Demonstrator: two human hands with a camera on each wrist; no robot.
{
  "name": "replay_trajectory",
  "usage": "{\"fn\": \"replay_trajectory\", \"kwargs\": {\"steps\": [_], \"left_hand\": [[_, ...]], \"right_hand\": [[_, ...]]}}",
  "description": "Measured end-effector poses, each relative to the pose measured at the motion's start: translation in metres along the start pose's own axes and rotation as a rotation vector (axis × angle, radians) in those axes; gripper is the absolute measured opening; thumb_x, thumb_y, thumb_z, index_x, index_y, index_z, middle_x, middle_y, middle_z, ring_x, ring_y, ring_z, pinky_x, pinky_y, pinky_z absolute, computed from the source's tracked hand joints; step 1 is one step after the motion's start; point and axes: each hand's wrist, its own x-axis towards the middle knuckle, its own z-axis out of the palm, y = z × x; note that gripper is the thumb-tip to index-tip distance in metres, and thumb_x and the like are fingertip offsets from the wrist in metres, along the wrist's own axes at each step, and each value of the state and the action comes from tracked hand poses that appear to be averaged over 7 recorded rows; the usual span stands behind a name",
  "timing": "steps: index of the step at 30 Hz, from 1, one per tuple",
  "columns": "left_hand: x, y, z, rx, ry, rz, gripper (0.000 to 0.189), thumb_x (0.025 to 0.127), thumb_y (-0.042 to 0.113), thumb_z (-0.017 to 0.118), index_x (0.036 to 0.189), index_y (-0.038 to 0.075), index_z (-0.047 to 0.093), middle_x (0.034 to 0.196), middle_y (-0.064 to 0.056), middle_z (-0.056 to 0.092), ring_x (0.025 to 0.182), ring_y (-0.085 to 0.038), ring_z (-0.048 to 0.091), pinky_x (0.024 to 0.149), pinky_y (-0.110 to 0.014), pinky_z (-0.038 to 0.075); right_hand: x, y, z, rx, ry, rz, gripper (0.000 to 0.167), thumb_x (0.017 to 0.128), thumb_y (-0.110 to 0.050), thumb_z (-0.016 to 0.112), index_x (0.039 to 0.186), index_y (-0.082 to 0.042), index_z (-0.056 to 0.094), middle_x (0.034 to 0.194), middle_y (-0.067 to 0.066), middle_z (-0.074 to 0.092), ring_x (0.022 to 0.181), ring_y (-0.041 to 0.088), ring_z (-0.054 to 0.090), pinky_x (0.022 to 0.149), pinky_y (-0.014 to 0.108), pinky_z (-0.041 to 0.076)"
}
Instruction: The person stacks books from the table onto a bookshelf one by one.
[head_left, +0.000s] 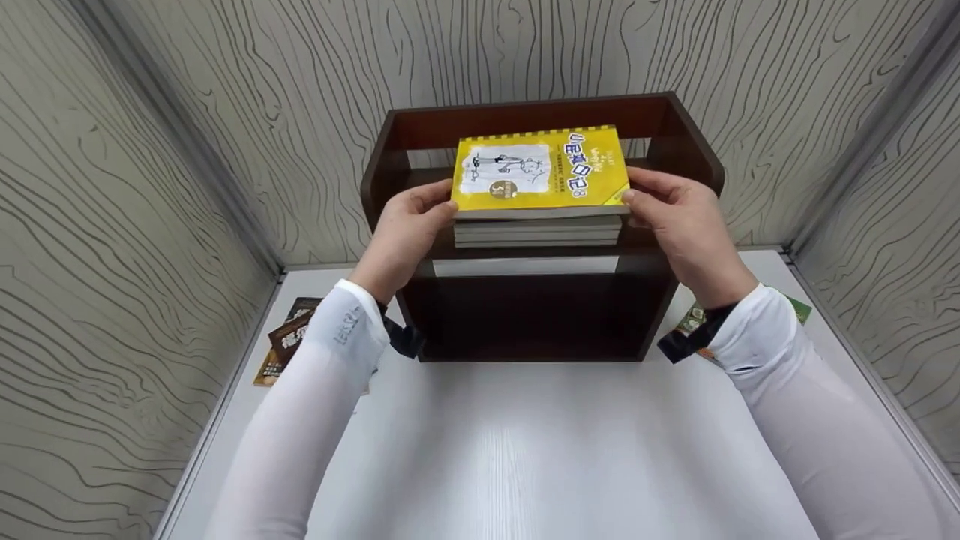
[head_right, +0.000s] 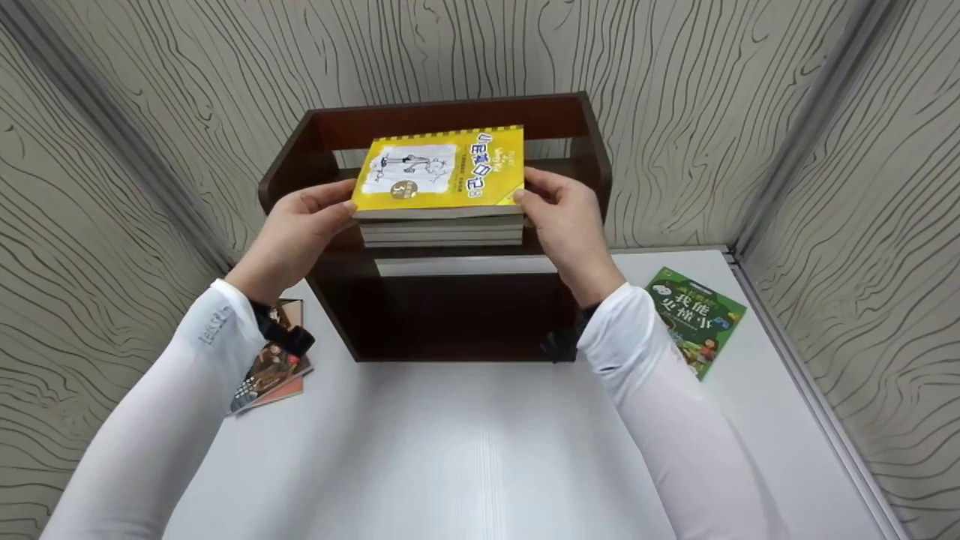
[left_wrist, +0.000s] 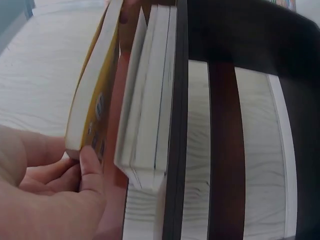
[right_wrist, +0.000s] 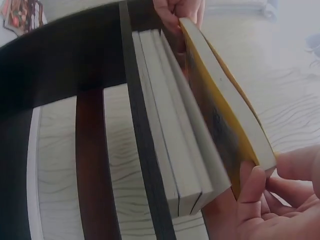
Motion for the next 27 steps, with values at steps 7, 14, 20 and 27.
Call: {"fn": "replay_trajectory", "kwargs": {"steps": [7,14,20,27], "left_hand": [[0.004,0.003,-0.004,0.05,-0.024,-0.057,0.046,0.101,0.014,0.054,0.145,0.005,0.047,0.128,-0.001,0.061,0.113,-0.014,0.06,0.097,-0.028,0.047],[0.0,0.013,0.002,0.16,-0.014,-0.051,0.045,0.101,0.017,0.055,0.145,0.008,0.048,0.129,0.002,0.061,0.115,-0.008,0.057,0.098,-0.027,0.046],[0.001,0.017,0.007,0.218,0.007,-0.042,0.044,0.101,0.016,0.054,0.144,0.007,0.049,0.131,-0.001,0.061,0.112,-0.009,0.057,0.095,-0.026,0.047],[0.001,0.015,0.011,0.281,0.037,-0.041,0.043,0.101,0.015,0.054,0.143,0.005,0.05,0.136,-0.004,0.057,0.113,-0.01,0.056,0.094,-0.027,0.047]], "right_hand": [[0.003,-0.002,0.006,-0.125,0.034,0.001,0.037,0.098,-0.017,0.062,0.134,-0.006,0.061,0.114,0.009,0.066,0.084,0.019,0.054,0.068,0.023,0.047],[-0.005,-0.005,0.006,-0.163,0.06,-0.016,0.039,0.099,-0.017,0.058,0.136,-0.006,0.059,0.124,0.011,0.062,0.089,0.019,0.053,0.067,0.022,0.045],[-0.007,-0.003,0.007,-0.228,0.078,-0.019,0.04,0.099,-0.019,0.057,0.136,-0.005,0.058,0.125,0.012,0.06,0.088,0.018,0.055,0.066,0.02,0.048],[-0.008,-0.001,0.01,-0.302,0.072,-0.027,0.041,0.099,-0.018,0.056,0.136,-0.003,0.058,0.129,0.013,0.058,0.097,0.017,0.056,0.071,0.017,0.05]]}}
